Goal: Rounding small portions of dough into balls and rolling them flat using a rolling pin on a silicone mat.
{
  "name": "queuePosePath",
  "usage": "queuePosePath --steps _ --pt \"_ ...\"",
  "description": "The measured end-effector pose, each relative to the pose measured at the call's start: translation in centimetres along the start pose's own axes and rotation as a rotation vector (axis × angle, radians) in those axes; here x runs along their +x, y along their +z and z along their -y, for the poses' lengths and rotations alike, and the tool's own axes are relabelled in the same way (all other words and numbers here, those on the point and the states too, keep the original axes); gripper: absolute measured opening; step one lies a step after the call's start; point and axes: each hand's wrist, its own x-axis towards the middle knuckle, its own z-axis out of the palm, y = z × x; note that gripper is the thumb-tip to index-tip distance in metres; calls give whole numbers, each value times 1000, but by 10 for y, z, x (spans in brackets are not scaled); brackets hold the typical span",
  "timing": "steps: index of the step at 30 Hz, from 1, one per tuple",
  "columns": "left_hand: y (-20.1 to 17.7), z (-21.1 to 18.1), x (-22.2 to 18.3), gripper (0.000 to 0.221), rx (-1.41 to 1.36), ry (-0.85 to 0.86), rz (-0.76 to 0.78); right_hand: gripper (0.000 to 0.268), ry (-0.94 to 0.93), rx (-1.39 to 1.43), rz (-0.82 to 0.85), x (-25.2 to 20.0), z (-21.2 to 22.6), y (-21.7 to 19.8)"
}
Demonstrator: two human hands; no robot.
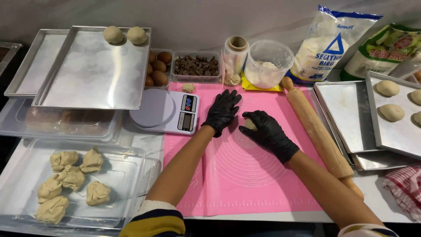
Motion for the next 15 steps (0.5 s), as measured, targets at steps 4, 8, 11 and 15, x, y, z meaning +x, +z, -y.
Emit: queuePosePath --steps 4,8,11,15 --pt "-49 -18 -14 38 -297 -30 5 39 -12 162 -86 4 24 -2" --pt "-102 -59 -25 30 -708 -304 28 56 46 -146 104 0 25 15" --pt "-105 -63 -21 30 -851 -384 -29 71 -22 -167 84 -2 17 21" --pt "-100 -55 -23 30 -851 -420 -90 77 -35 101 -234 -8 1 32"
